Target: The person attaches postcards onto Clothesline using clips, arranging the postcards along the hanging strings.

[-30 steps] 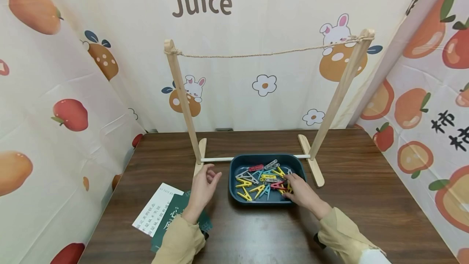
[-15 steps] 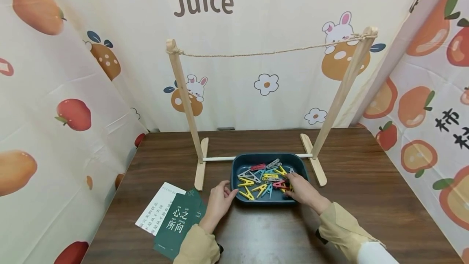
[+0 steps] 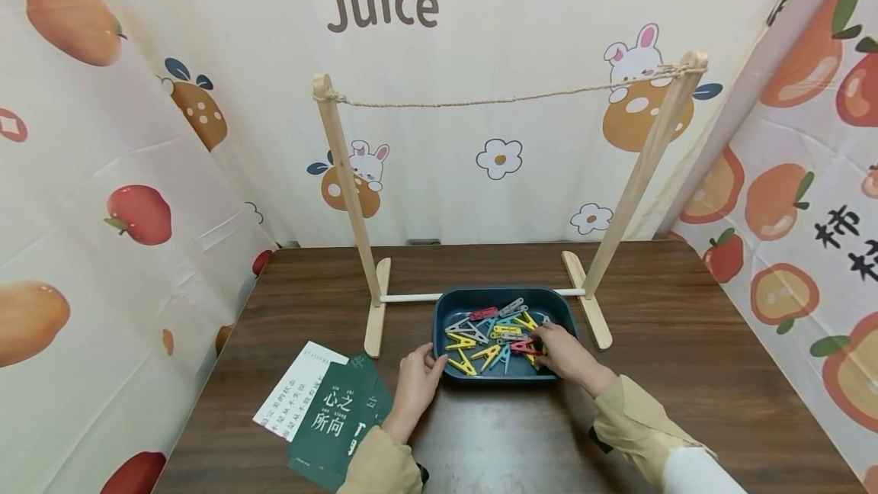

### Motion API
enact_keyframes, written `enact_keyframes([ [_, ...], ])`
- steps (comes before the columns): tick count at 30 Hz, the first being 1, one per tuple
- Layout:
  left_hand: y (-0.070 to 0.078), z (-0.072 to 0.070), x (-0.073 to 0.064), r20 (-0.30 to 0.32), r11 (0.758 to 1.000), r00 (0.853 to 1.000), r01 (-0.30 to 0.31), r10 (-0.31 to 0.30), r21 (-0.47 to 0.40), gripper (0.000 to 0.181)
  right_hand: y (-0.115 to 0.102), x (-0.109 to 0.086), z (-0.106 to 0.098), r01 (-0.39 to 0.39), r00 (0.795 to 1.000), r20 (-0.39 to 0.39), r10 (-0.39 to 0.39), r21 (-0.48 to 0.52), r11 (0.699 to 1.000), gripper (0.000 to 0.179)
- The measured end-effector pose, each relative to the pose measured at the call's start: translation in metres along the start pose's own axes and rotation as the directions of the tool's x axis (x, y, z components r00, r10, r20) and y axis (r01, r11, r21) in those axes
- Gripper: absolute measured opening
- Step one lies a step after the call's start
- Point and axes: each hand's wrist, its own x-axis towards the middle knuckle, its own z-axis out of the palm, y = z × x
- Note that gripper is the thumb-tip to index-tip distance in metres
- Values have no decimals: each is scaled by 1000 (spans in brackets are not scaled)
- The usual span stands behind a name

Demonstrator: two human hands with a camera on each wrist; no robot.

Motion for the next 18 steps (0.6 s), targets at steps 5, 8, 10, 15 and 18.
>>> enact_keyframes([
  [5, -1, 2, -2, -24, 1000, 1000, 11, -11, -27, 32, 1, 1, 2, 20, 1000, -14, -19, 20, 1000, 31],
  [8, -1, 3, -3, -30, 999, 999, 30, -31, -41, 32, 1, 1, 2, 24, 1000, -16, -24, 44, 999, 28],
  [10, -2, 3, -3, -29, 998, 998, 46, -48, -52, 33, 1, 1, 2, 25, 1000, -21, -24, 54, 998, 27],
  [15, -2, 4, -2, -27, 994, 998, 62, -64, -86, 33, 1, 1, 2, -4, 1000, -25, 6, 81, 997, 26],
  [18, -2, 5, -2, -24, 993, 997, 70, -72, -98, 32, 0, 0, 0, -27, 999, -21, 29, 106, 994, 25],
])
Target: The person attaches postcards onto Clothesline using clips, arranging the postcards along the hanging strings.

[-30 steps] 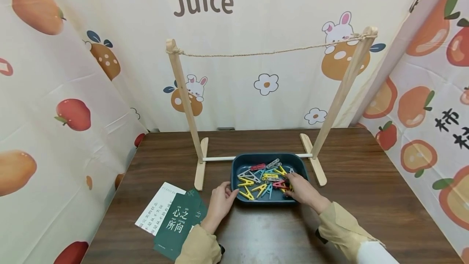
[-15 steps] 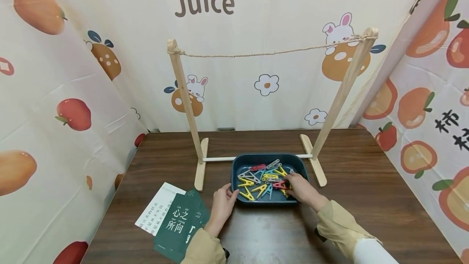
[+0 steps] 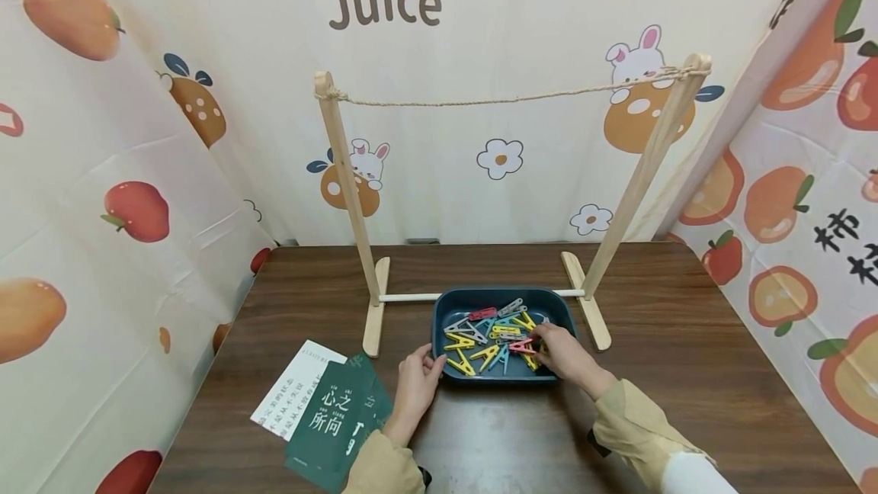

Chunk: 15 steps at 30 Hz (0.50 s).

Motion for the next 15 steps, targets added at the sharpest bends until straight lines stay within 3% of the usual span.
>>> enact_keyframes([
  [8, 1, 0, -1, -6, 1000, 1000, 12, -12, 8, 31, -2, 0, -1, -34, 999, -10, 35, 47, 998, 24],
  [15, 0, 1, -2, -18, 1000, 1000, 9, -8, 21, 31, -7, -7, -2, -46, 993, -106, 58, 113, 993, 24],
])
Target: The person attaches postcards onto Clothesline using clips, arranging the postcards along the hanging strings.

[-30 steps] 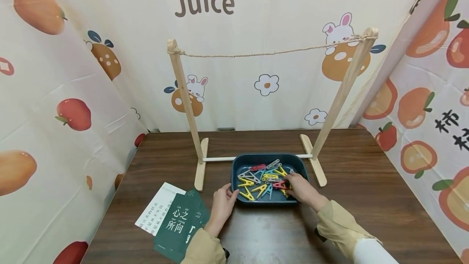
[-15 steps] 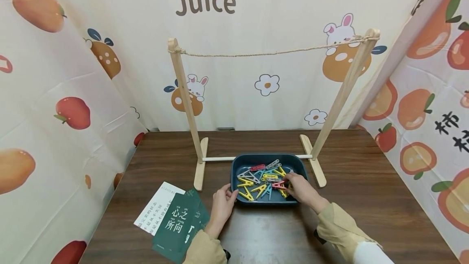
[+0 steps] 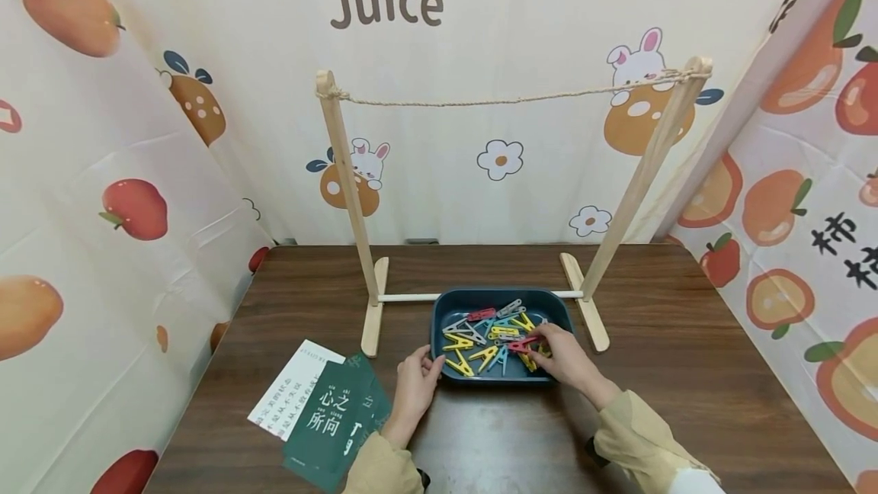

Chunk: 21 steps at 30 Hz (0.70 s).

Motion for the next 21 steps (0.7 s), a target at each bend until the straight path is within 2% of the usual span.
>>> enact_keyframes([
  [6, -2, 0, -1, -36, 1000, 999, -5, 5, 14, 26, -4, -9, 2, -58, 996, -62, 63, 74, 996, 25],
  [11, -5, -4, -5, -91, 1000, 996, -18, 19, 16, 22, -10, -16, 6, -87, 987, -121, 102, 123, 989, 24],
  [21, -15, -22, -13, -218, 995, 973, -53, 71, 88, 15, -21, -24, 6, -142, 970, -166, 179, 211, 967, 26],
])
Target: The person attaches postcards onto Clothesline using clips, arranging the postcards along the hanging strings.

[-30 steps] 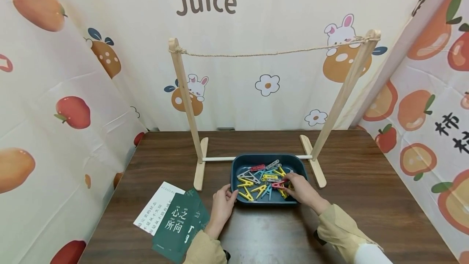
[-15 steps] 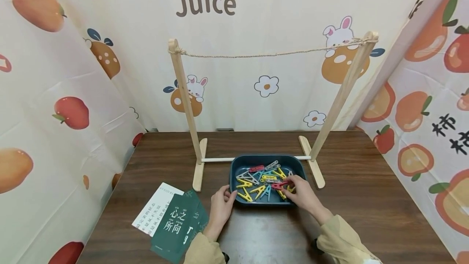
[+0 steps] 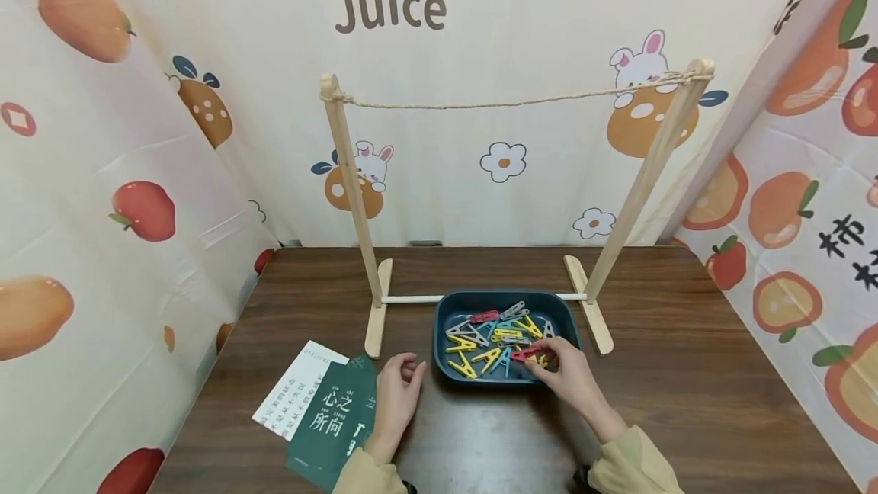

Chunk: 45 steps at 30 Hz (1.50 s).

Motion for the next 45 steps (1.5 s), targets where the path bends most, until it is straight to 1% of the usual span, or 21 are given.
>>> enact_keyframes([
  [4, -5, -9, 0, -55, 999, 998, -20, 22, 35, 14, -3, -1, -1, -20, 999, -33, 22, 44, 999, 26],
  [7, -10, -16, 0, -75, 997, 997, -7, 13, 72, 15, -5, -2, -1, -47, 997, -51, 51, 75, 996, 26],
  [10, -16, -24, -1, -78, 995, 997, 22, -15, 100, 18, -8, -4, -1, -78, 994, -64, 85, 101, 992, 25],
  [14, -26, -35, -3, -80, 991, 995, 65, -55, 117, 22, -11, -7, 0, -111, 990, -76, 121, 126, 986, 26],
  [17, -33, -44, -5, -83, 986, 993, 93, -82, 137, 27, -12, -9, 0, -128, 988, -74, 139, 135, 983, 27],
  [22, -45, -57, -7, -70, 974, 990, 131, -120, 183, 35, -12, -12, 0, -161, 982, -75, 172, 129, 978, 29],
  [30, -64, -75, -6, -78, 933, 982, 185, -169, 309, 50, -11, -13, 0, -200, 977, -49, 207, 125, 972, 29],
  [35, -71, -82, -5, -70, 911, 980, 200, -187, 361, 61, -10, -13, 0, -202, 977, -46, 209, 121, 972, 30],
  [38, -73, -86, -3, -57, 889, 976, 214, -209, 404, 68, -9, -14, 0, -193, 979, -49, 200, 123, 974, 29],
  [42, -76, -90, -1, -44, 859, 976, 209, -214, 467, 75, -9, -14, 0, -186, 979, -56, 194, 127, 974, 29],
  [45, -77, -92, 0, -44, 850, 978, 198, -202, 489, 75, -9, -14, 1, -188, 979, -61, 197, 132, 973, 29],
])
